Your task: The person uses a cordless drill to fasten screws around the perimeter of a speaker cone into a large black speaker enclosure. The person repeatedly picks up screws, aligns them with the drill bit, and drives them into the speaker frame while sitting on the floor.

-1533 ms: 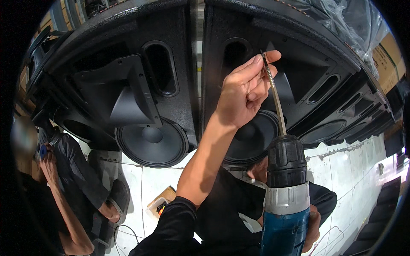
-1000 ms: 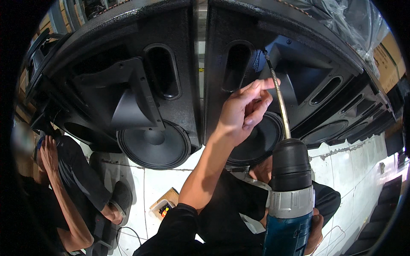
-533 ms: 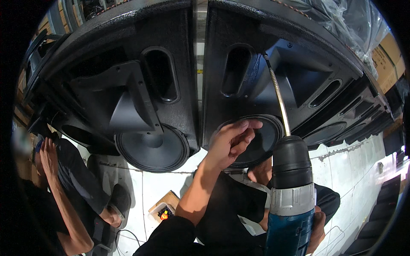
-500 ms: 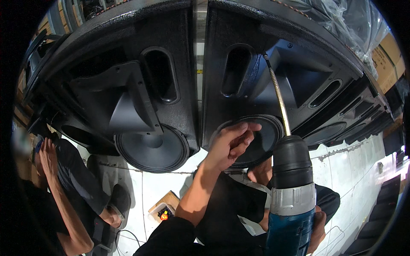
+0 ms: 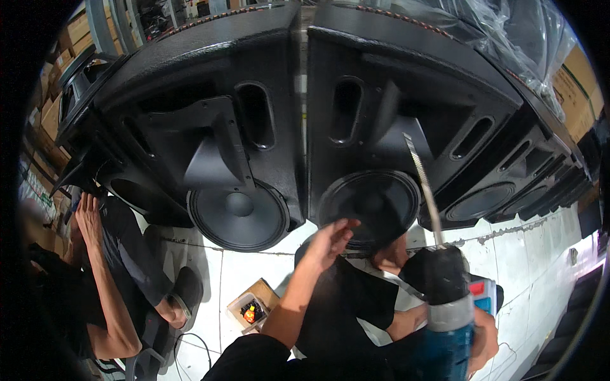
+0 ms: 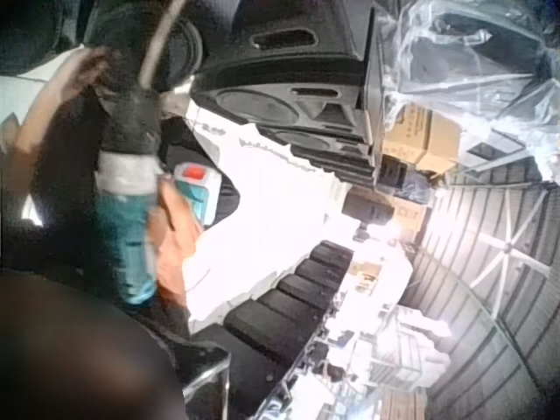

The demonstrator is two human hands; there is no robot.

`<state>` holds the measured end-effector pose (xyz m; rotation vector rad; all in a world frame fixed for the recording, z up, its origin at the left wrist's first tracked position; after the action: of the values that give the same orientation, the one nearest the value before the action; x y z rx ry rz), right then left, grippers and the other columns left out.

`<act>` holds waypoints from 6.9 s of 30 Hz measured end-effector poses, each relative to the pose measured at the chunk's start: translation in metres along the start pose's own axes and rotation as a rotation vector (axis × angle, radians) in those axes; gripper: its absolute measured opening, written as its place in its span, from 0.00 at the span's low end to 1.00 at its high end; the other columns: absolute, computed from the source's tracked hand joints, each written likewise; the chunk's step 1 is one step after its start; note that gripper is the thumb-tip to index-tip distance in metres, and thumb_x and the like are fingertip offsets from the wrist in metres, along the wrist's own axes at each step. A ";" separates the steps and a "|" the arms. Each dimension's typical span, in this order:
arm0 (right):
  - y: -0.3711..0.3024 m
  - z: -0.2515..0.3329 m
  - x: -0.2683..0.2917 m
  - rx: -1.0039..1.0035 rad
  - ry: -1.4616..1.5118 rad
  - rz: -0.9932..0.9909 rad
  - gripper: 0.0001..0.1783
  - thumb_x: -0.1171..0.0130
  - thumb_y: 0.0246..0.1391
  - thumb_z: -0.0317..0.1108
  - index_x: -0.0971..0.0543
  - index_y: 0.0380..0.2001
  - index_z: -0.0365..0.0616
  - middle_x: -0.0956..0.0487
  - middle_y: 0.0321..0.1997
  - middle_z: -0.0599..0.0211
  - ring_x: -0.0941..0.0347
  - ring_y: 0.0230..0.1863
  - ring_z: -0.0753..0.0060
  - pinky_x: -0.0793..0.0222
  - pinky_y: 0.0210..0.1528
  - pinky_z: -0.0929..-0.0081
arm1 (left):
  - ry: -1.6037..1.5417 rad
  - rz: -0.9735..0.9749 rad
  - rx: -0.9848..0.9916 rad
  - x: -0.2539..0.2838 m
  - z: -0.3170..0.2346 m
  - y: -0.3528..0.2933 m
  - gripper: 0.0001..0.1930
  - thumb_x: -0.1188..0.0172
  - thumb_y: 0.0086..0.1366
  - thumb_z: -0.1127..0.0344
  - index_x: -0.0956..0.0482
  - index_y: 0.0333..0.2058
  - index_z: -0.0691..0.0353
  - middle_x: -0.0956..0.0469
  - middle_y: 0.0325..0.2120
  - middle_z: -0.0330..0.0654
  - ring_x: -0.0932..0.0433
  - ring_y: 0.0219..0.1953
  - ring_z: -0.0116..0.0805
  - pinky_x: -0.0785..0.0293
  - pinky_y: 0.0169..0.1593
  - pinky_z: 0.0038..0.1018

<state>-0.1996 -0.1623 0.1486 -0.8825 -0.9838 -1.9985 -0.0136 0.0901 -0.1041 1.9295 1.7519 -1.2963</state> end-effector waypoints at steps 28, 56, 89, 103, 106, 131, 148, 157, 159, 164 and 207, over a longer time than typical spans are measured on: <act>0.068 -0.439 -0.089 -0.417 0.438 -0.043 0.39 0.35 0.43 0.28 0.34 0.61 0.41 0.35 0.63 0.49 0.39 0.64 0.50 0.43 0.64 0.59 | 2.077 -0.836 -0.593 -0.052 -0.116 -0.018 0.14 0.37 0.57 0.62 0.20 0.32 0.72 0.18 0.24 0.49 0.24 0.26 0.34 0.30 0.35 0.30; 0.490 -0.306 -0.090 0.044 0.875 -0.534 0.31 0.41 0.57 0.50 0.30 0.51 0.31 0.22 0.45 0.41 0.24 0.47 0.49 0.34 0.51 0.64 | 1.644 -0.077 -0.479 -0.281 0.127 0.200 0.47 0.26 0.49 0.60 0.47 0.56 0.80 0.20 0.30 0.61 0.18 0.32 0.55 0.23 0.39 0.38; 0.455 -0.312 -0.067 0.067 0.777 -0.563 0.35 0.37 0.56 0.42 0.36 0.59 0.33 0.28 0.56 0.48 0.30 0.56 0.58 0.35 0.57 0.67 | 1.592 -0.183 -0.623 -0.272 0.074 0.137 0.34 0.26 0.49 0.53 0.26 0.51 0.66 0.19 0.41 0.56 0.19 0.42 0.46 0.25 0.48 0.35; 0.257 0.045 -0.140 0.356 0.911 -0.384 0.38 0.33 0.50 0.35 0.39 0.59 0.32 0.31 0.57 0.44 0.31 0.56 0.54 0.37 0.60 0.62 | 1.203 -1.029 -1.050 -0.081 -0.148 -0.079 0.28 0.39 0.60 0.64 0.32 0.56 0.73 0.25 0.50 0.61 0.23 0.52 0.49 0.28 0.53 0.32; 0.283 0.044 -0.159 0.300 0.889 -0.452 0.31 0.33 0.50 0.34 0.32 0.55 0.32 0.23 0.49 0.49 0.25 0.48 0.62 0.32 0.52 0.70 | 1.034 -0.912 -1.023 -0.069 -0.151 -0.064 0.29 0.39 0.60 0.66 0.34 0.57 0.74 0.26 0.51 0.63 0.26 0.56 0.47 0.29 0.55 0.31; 0.306 0.003 -0.142 0.401 0.746 -0.498 0.24 0.29 0.45 0.35 0.24 0.42 0.30 0.17 0.38 0.52 0.21 0.38 0.67 0.29 0.44 0.73 | 0.984 -0.748 -1.063 -0.070 -0.141 -0.038 0.16 0.38 0.60 0.73 0.22 0.46 0.74 0.18 0.39 0.55 0.17 0.42 0.36 0.24 0.47 0.26; 0.180 -0.153 -0.248 0.100 1.029 0.157 0.28 0.41 0.60 0.32 0.35 0.60 0.32 0.22 0.49 0.58 0.26 0.48 0.73 0.32 0.50 0.79 | 0.585 -0.731 -0.426 0.051 -0.029 -0.068 0.09 0.45 0.64 0.64 0.17 0.35 0.59 0.29 0.20 0.30 0.39 0.20 0.20 0.44 0.27 0.17; 0.023 -0.288 -0.319 -0.386 0.952 0.554 0.24 0.43 0.58 0.29 0.32 0.56 0.31 0.21 0.46 0.57 0.23 0.42 0.70 0.28 0.42 0.77 | 0.293 -0.752 -0.228 0.174 0.075 -0.256 0.06 0.47 0.64 0.76 0.24 0.39 0.65 0.24 0.41 0.46 0.23 0.45 0.37 0.26 0.48 0.28; 0.028 -0.277 -0.316 -0.374 0.930 0.573 0.25 0.43 0.59 0.31 0.33 0.57 0.32 0.21 0.46 0.57 0.22 0.41 0.69 0.28 0.44 0.76 | 0.306 -0.809 -0.218 0.189 0.071 -0.278 0.08 0.43 0.61 0.81 0.25 0.38 0.65 0.23 0.40 0.48 0.21 0.43 0.38 0.24 0.51 0.29; 0.029 -0.239 -0.313 -0.344 0.925 0.607 0.26 0.44 0.60 0.33 0.34 0.59 0.34 0.21 0.47 0.58 0.22 0.41 0.69 0.28 0.44 0.76 | 0.333 -0.907 -0.353 0.190 0.059 -0.308 0.11 0.41 0.62 0.78 0.29 0.43 0.66 0.22 0.39 0.48 0.20 0.42 0.38 0.23 0.53 0.29; 0.163 -0.146 -0.366 -0.182 1.105 0.295 0.25 0.50 0.65 0.43 0.28 0.53 0.30 0.27 0.49 0.51 0.30 0.51 0.60 0.37 0.54 0.71 | 1.905 -0.693 -0.964 -0.140 -0.044 0.025 0.17 0.50 0.67 0.70 0.30 0.53 0.69 0.25 0.47 0.60 0.23 0.43 0.60 0.25 0.46 0.45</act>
<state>0.0815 -0.2464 -0.1612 0.0791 -0.0360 -1.8937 0.0430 0.0177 0.0134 1.5891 2.7008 1.9678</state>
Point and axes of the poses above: each hand's wrist, its own y-axis towards the middle knuckle, its own x-axis out of the back of the hand, z = x × y, the point moved 9 cm from there along y, towards the middle knuckle
